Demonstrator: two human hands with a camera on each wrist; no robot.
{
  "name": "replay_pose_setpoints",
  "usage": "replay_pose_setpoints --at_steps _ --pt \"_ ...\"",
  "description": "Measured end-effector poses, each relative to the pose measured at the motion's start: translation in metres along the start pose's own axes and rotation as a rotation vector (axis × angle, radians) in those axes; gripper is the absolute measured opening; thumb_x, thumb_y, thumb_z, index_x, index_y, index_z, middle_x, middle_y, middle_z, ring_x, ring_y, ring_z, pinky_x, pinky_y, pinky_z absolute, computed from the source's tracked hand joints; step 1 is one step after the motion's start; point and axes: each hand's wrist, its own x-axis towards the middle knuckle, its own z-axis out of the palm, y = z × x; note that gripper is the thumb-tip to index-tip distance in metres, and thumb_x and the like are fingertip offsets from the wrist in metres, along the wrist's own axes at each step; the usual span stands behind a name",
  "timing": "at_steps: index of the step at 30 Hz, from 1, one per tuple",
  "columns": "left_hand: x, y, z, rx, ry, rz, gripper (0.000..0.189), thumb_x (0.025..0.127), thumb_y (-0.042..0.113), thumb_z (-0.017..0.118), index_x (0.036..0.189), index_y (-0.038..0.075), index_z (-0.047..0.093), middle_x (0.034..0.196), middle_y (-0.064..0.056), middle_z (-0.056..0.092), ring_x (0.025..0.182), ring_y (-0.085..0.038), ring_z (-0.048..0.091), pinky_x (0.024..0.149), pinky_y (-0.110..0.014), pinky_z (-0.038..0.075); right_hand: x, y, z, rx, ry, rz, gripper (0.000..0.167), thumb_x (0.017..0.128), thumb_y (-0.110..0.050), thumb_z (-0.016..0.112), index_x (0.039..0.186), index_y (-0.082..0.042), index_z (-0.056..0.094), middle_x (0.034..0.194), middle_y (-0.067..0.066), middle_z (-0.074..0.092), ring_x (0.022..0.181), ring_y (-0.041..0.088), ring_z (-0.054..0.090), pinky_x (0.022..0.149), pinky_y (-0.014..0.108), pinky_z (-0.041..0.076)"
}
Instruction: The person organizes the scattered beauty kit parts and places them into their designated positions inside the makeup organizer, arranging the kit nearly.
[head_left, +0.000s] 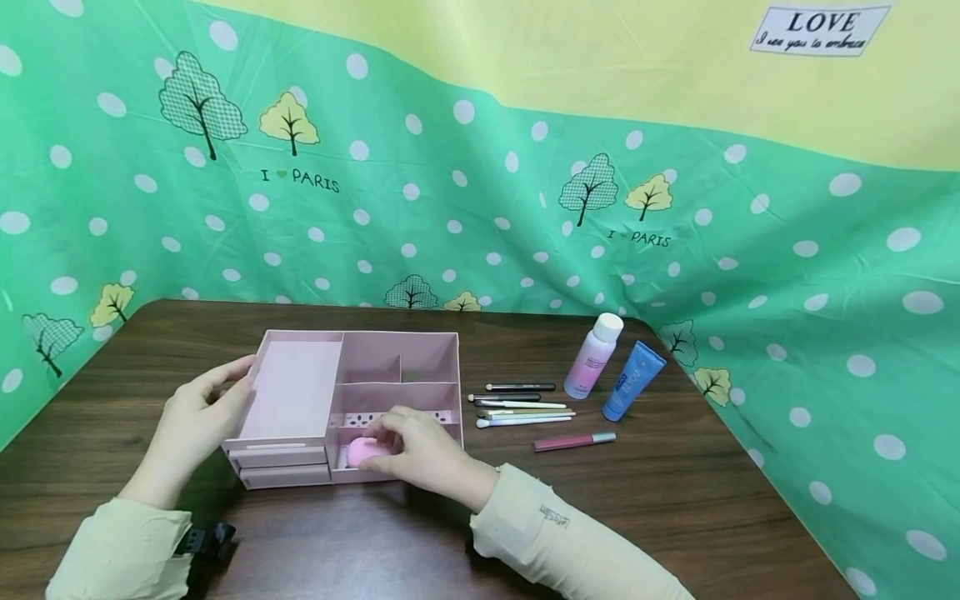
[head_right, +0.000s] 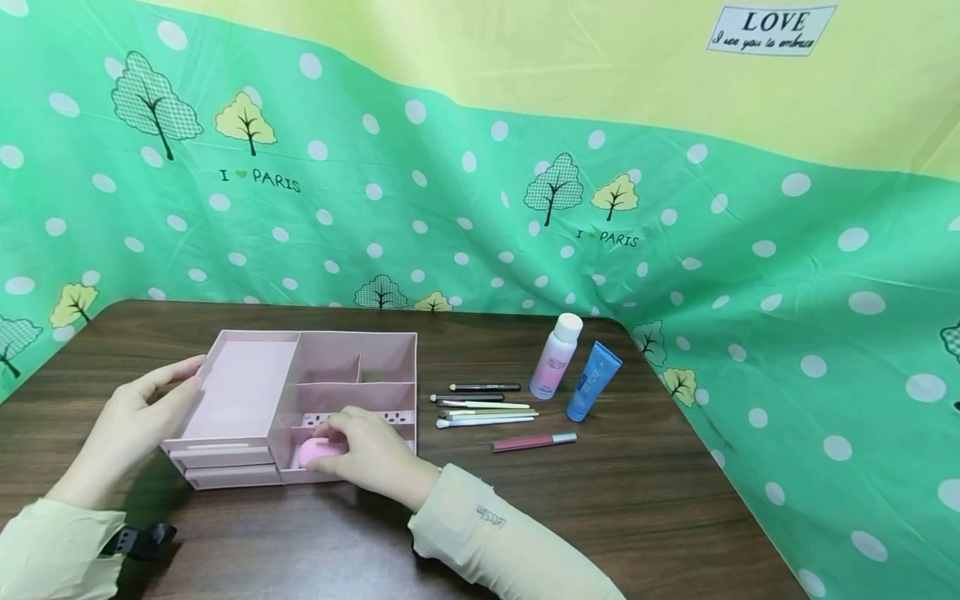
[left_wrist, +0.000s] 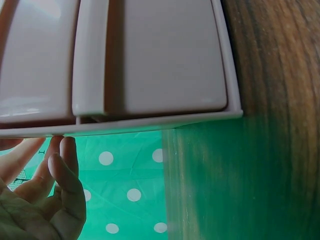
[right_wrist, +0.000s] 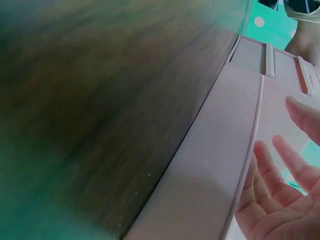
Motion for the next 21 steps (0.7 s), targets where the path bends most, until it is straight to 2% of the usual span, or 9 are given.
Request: replay_pose_setpoints --at_steps 7,11,21 --pt "0.001 0.0 0.0 0.008 0.001 -0.015 0.051 0.104 0.036 0.044 0.146 0.006 0.049 0.127 -0.025 0.057 0.086 -0.021 0.046 0.063 -0.026 0.04 -0.01 0.001 -0.012 0.16 -0.004 0.002 0.025 0.085 -0.026 0.078 0.105 -0.01 0.072 0.091 0.0 0.067 0.074 -0.001 0.053 0.069 0.015 0.045" --pt "0.001 0.0 0.0 0.011 0.001 -0.017 0.051 0.104 0.036 0.044 0.145 0.006 0.049 0.127 -0.026 0.057 0.088 -0.023 0.047 0.063 -0.027 0.04 -0.018 0.001 -0.021 0.211 0.006 -0.007 0.025 0.086 -0.023 0.077 0.105 -0.008 0.073 0.09 -0.001 0.066 0.074 -0.001 0.053 0.069 0.016 0.047" --pt "0.001 -0.001 0.001 0.009 0.001 -0.01 0.051 0.104 0.034 0.044 0.145 0.005 0.049 0.126 -0.026 0.057 0.088 -0.024 0.047 0.062 -0.026 0.04 -0.033 0.001 -0.039 0.183 0.083 -0.012 0.023 0.087 -0.026 0.076 0.105 -0.012 0.074 0.085 -0.004 0.065 0.071 0.0 0.054 0.067 0.02 0.049"
